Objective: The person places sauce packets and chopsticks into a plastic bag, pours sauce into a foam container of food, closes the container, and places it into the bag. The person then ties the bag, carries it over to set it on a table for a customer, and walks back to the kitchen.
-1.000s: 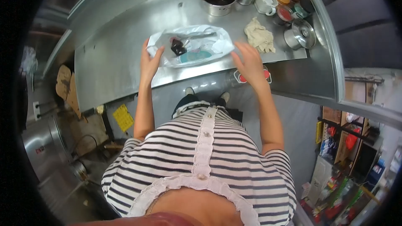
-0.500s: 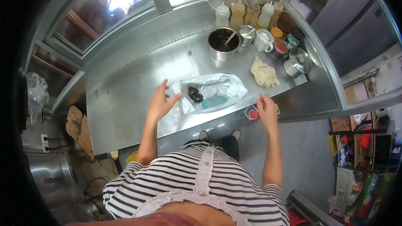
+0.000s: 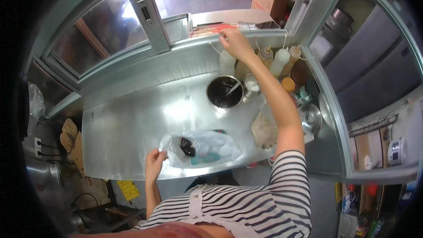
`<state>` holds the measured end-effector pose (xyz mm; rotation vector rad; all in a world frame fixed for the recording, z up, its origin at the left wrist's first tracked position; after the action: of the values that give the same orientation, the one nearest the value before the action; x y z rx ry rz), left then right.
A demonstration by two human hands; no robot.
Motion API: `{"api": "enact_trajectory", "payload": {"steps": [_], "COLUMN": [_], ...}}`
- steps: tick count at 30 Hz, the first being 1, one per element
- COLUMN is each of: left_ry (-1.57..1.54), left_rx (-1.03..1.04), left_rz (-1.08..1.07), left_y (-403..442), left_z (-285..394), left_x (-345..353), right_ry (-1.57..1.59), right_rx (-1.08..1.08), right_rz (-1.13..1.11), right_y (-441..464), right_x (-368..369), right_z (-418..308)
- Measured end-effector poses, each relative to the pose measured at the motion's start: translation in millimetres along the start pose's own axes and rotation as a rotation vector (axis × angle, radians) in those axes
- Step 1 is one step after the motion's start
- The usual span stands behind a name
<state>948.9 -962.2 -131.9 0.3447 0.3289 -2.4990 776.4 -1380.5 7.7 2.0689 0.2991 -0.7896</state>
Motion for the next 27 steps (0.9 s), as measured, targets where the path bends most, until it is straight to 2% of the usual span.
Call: {"api": "enact_trajectory", "payload": {"steps": [4,6,7,9,10,12,13,15,21,27], "left_ry": [-0.085,-0.098,-0.107,-0.115,-0.116,-0.217,-0.234,-0.256,-0.291,-0.269], "left_rx": [-0.040,-0.063,-0.086,-0.125,-0.119,-0.150,-0.160,-0.163,-0.235,-0.286], "left_rz": [0.156,0.207,0.223,0.236,0.250,0.266,0.273,0.303,0.297,0.190], "left_y": [-7.1,-9.1,-9.8,-11.2,-10.9,-10.2,-9.4,-7.1,5.5,12.4], "left_z": [6.5,6.7,4.7,7.3,5.4,-1.4,-2.3,-1.0,15.8,14.9], "left_x": [12.0,13.0,12.8,13.2,13.3,15.6,16.8,19.0,20.4,21.2], "right_ry": [-0.143,-0.365,-0.360,-0.381,-0.374,-0.454,-0.451,-0.465,-0.454,-0.469], "right_rx": [-0.030,0.024,0.013,0.264,0.251,0.250,0.244,0.148,0.024,-0.048], "right_rz": [-0.054,-0.262,-0.261,-0.399,-0.394,-0.571,-0.572,-0.651,-0.507,-0.535], "right_y": [76.6,95.5,99.4,104.4,107.9,109.3,111.2,110.4,108.9,115.5], "right_x": [52.3,82.1,90.5,105.3,111.4,126.9,133.1,141.9,141.4,123.4], "right_z": [55.5,80.9,87.8,111.2,115.9,127.7,131.6,133.4,130.3,122.5]}}
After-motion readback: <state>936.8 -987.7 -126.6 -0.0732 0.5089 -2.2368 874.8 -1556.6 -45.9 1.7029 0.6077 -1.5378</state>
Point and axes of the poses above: each hand's wrist, its own y-axis towards the middle knuckle, its own x-axis out of the palm, z = x × y, the point moved 4 cm from there along y, towards the middle knuckle, and after that the axes turned 6 degrees about z, right-handed, at the moved point
